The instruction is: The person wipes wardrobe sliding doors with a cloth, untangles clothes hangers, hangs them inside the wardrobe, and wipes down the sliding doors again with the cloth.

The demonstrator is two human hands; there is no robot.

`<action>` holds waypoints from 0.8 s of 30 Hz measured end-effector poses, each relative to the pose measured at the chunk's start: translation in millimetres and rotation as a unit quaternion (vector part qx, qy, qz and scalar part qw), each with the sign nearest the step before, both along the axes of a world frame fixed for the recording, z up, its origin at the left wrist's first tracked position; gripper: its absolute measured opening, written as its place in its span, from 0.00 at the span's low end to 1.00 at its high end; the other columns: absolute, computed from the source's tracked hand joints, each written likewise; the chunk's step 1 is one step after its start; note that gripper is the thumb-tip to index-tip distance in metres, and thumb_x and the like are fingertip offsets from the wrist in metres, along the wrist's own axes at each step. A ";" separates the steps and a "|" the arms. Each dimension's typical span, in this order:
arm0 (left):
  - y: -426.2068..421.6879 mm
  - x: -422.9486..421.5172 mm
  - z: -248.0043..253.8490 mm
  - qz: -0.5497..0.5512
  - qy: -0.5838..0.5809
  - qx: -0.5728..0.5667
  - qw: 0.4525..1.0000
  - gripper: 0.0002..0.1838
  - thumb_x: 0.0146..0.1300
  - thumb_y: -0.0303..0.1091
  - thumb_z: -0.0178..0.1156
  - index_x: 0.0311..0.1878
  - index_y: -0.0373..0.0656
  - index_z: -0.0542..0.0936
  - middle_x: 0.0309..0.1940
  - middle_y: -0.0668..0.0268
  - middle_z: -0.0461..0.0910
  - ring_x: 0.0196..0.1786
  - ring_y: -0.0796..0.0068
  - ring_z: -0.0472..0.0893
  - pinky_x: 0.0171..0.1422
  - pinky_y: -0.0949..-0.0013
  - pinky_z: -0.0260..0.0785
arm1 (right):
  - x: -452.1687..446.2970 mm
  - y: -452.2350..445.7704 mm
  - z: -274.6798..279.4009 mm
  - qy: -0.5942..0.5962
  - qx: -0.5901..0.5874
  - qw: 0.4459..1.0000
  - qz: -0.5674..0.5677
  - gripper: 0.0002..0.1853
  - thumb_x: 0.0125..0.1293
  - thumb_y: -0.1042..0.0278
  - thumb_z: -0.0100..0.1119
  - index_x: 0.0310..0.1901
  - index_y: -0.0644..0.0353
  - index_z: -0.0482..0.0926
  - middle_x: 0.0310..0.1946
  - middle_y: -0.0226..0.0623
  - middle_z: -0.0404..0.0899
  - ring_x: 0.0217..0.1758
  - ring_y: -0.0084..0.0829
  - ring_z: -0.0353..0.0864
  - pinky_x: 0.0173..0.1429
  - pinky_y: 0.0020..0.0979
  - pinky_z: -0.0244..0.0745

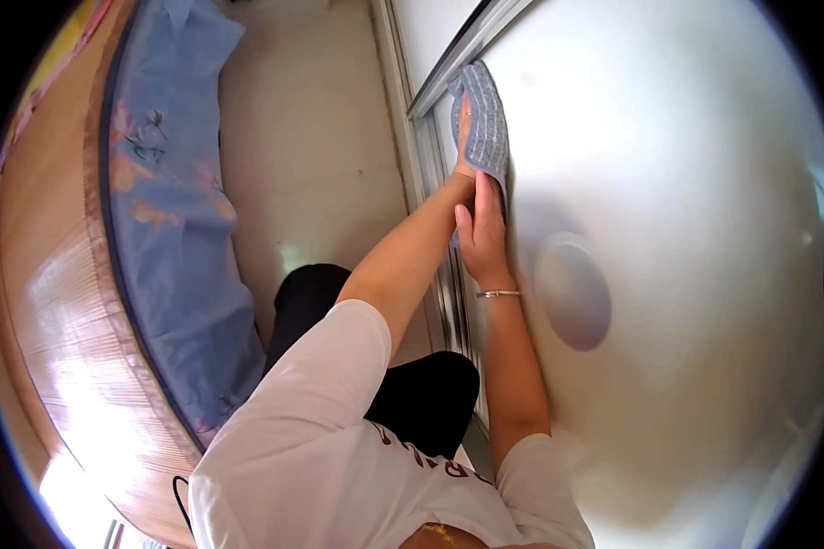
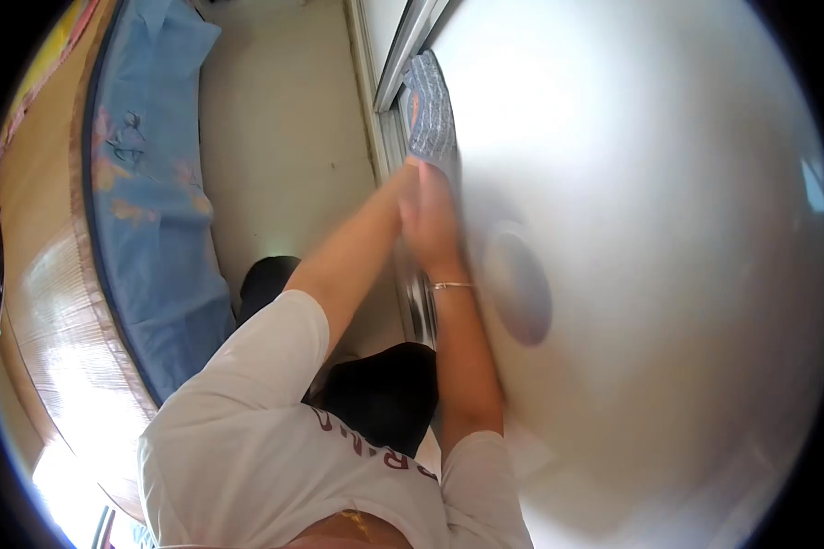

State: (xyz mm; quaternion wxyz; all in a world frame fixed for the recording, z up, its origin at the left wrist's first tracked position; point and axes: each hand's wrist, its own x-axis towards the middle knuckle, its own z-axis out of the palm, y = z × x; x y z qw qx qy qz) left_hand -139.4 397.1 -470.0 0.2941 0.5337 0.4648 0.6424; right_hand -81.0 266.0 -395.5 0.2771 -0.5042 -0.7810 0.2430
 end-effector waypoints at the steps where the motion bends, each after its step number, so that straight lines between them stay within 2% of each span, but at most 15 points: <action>1: -1.9 -0.5 -16.4 0.006 0.001 -0.008 1.000 0.30 0.58 0.34 0.55 0.63 0.32 0.61 0.72 0.43 0.50 0.75 0.43 0.48 0.77 0.43 0.36 | -1.3 2.1 -12.7 0.008 -0.013 1.000 -0.001 0.29 0.71 0.64 0.46 0.69 0.71 0.55 0.67 0.58 0.59 0.71 0.52 0.58 0.73 0.41 0.52; 8: -11.8 9.1 -109.2 0.021 -0.014 -0.071 0.997 0.27 0.56 0.31 0.55 0.58 0.31 0.64 0.71 0.41 0.50 0.75 0.42 0.48 0.76 0.41 0.35 | -7.5 12.8 -69.8 0.059 -0.077 0.995 -0.026 0.29 0.73 0.63 0.43 0.70 0.70 0.53 0.69 0.54 0.56 0.74 0.46 0.54 0.75 0.37 0.48; 13: -23.2 17.9 -154.2 0.028 -0.052 -0.138 0.989 0.24 0.54 0.30 0.55 0.54 0.31 0.67 0.71 0.40 0.51 0.76 0.42 0.47 0.76 0.39 0.34 | -6.2 8.6 -90.6 0.066 -0.130 0.988 -0.054 0.29 0.74 0.62 0.43 0.70 0.68 0.53 0.69 0.54 0.57 0.73 0.46 0.55 0.75 0.37 0.48; 15: -35.7 26.9 -156.4 0.034 -0.065 -0.163 0.984 0.23 0.53 0.29 0.55 0.53 0.30 0.68 0.71 0.39 0.51 0.76 0.41 0.47 0.76 0.38 0.34 | -3.2 -2.8 -90.8 0.051 -0.124 0.989 -0.057 0.28 0.73 0.63 0.44 0.70 0.68 0.54 0.69 0.54 0.57 0.73 0.46 0.56 0.75 0.38 0.48; 18: -66.6 40.6 -103.3 0.036 -0.058 -0.138 0.988 0.22 0.52 0.28 0.55 0.51 0.30 0.70 0.70 0.38 0.51 0.76 0.41 0.46 0.75 0.37 0.33 | -5.2 -40.4 -58.6 0.017 -0.067 0.993 -0.097 0.28 0.71 0.66 0.45 0.69 0.68 0.55 0.68 0.54 0.58 0.72 0.48 0.57 0.74 0.39 0.49; 21: -99.8 45.5 34.1 0.016 -0.010 -0.025 1.000 0.20 0.51 0.27 0.54 0.49 0.29 0.71 0.70 0.38 0.51 0.76 0.41 0.46 0.75 0.37 0.33 | -8.4 -92.0 19.3 0.001 -0.021 0.987 -0.162 0.31 0.66 0.68 0.49 0.69 0.69 0.56 0.68 0.56 0.58 0.72 0.50 0.56 0.74 0.42 0.49; 22: -107.3 44.4 83.2 0.007 0.014 0.025 1.000 0.20 0.51 0.27 0.54 0.48 0.29 0.72 0.70 0.38 0.51 0.76 0.41 0.46 0.75 0.36 0.33 | -1.2 -109.4 42.1 0.018 -0.003 0.986 -0.163 0.34 0.68 0.59 0.50 0.70 0.68 0.52 0.70 0.54 0.53 0.75 0.48 0.50 0.75 0.43 0.46; 24: -115.2 41.5 159.3 -0.003 0.056 0.113 0.992 0.19 0.50 0.26 0.54 0.47 0.29 0.73 0.70 0.37 0.51 0.76 0.41 0.45 0.75 0.36 0.33 | 5.0 -128.2 80.3 0.101 0.112 0.970 -0.193 0.41 0.69 0.46 0.48 0.73 0.66 0.47 0.74 0.50 0.46 0.77 0.45 0.45 0.76 0.44 0.42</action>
